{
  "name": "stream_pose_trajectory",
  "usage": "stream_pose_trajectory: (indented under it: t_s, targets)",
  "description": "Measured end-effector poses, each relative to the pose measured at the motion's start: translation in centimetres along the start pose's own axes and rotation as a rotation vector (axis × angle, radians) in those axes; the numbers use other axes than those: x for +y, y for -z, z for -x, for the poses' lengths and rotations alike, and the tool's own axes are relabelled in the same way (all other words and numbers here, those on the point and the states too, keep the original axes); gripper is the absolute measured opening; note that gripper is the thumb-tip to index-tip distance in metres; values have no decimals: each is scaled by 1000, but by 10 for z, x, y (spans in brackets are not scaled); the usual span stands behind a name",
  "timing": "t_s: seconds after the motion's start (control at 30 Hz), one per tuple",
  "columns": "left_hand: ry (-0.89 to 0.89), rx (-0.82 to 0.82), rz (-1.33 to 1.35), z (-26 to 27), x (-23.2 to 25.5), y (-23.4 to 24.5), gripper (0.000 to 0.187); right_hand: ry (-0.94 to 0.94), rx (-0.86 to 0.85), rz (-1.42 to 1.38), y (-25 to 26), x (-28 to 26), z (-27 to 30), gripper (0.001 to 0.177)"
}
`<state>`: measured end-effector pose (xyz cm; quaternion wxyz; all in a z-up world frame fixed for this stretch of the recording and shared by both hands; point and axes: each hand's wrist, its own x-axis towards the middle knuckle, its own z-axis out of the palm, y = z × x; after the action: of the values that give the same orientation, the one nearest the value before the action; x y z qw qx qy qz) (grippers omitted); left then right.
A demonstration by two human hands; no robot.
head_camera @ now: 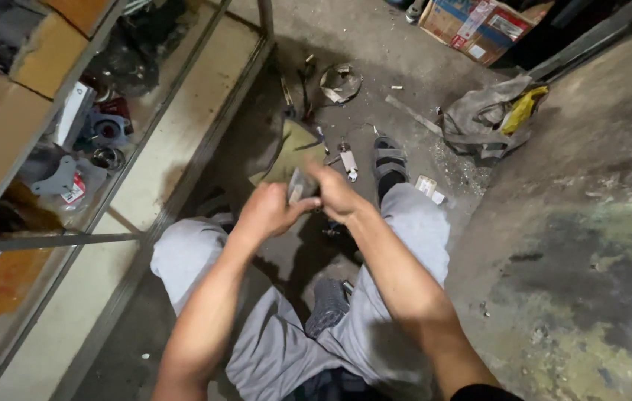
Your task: The person sits on the floor and wipes several small metal parts with a cloth. They pick up each part, rub it with the cloth, and place it back down or on a nearby shelf.
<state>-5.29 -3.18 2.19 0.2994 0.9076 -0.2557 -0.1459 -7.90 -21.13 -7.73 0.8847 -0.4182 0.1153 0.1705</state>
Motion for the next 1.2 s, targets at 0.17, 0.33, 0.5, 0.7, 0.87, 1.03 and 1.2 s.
stream_pose_trajectory:
  t_s: [0.17,0.33,0.5,0.7,0.87,1.03,1.2]
  targets:
    - [-22,-251,389,8,10,9,47,123,-42,-329,-58,-54,34,57]
    - [149,-419,605,7,4,-2,34,205,93,-162,-38,-43,29,64]
    - [69,-256,688,9,-5,-15,28,335,204,-420,-43,-82,35,60]
    - [60,-131,785,7,-7,-9,38,595,405,-216,-37,-91,38,57]
    - [-72,81,612,9,23,7,42,784,578,51,-12,-51,14,52]
    - [-96,29,394,7,18,-8,47,600,456,-292,-33,-69,36,52]
    - [-189,-21,426,0,13,-20,30,544,235,-443,-14,-59,43,66]
